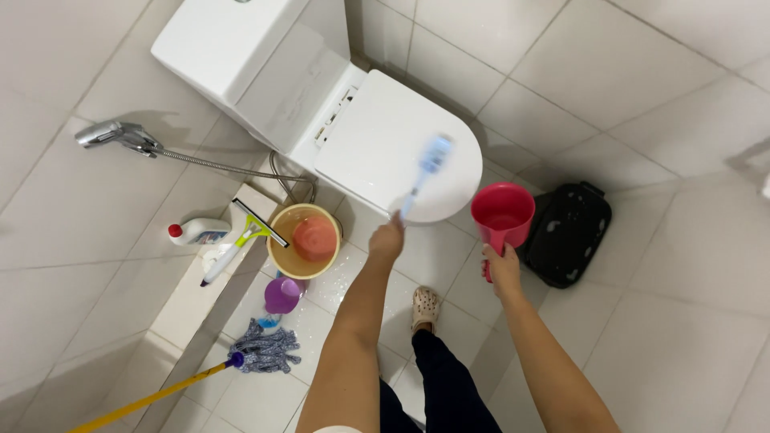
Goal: Scrubbing the toilet bowl and lid using cleaning brushes and rinsing with water.
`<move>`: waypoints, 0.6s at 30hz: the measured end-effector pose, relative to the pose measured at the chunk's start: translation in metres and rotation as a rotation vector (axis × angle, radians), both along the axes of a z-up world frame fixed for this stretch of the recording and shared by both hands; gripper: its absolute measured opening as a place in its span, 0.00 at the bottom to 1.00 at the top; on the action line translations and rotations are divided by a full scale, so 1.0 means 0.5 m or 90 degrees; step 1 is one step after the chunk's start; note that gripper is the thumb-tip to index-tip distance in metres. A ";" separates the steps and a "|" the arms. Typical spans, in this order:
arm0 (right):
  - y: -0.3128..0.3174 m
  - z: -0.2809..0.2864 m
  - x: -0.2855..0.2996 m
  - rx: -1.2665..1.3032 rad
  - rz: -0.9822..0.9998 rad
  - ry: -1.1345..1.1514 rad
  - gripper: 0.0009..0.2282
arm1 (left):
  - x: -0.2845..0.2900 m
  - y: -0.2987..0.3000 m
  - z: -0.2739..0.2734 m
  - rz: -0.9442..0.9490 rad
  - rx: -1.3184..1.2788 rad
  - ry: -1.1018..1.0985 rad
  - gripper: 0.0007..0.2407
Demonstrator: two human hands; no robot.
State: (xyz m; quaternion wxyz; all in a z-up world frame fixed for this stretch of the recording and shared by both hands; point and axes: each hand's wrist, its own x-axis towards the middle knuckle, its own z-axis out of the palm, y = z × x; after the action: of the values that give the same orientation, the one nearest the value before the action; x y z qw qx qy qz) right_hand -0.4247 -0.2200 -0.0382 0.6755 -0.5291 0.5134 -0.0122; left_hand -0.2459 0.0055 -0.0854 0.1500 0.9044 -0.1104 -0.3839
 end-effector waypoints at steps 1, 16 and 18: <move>0.022 0.010 -0.013 0.000 0.001 0.001 0.11 | -0.018 0.016 -0.018 0.001 0.000 0.001 0.22; 0.384 0.106 -0.161 0.003 -0.001 -0.026 0.13 | -0.180 0.355 0.024 0.201 -0.029 -0.071 0.21; 0.404 0.114 -0.172 0.017 0.017 -0.031 0.13 | -0.215 0.369 0.002 0.160 -0.048 -0.060 0.21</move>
State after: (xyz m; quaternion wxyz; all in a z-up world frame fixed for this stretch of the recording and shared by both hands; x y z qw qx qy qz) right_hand -0.5109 -0.0178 0.0189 0.6949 -0.5267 0.4895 -0.0092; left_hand -0.3535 0.1899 -0.0847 0.2254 0.9219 -0.0178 -0.3145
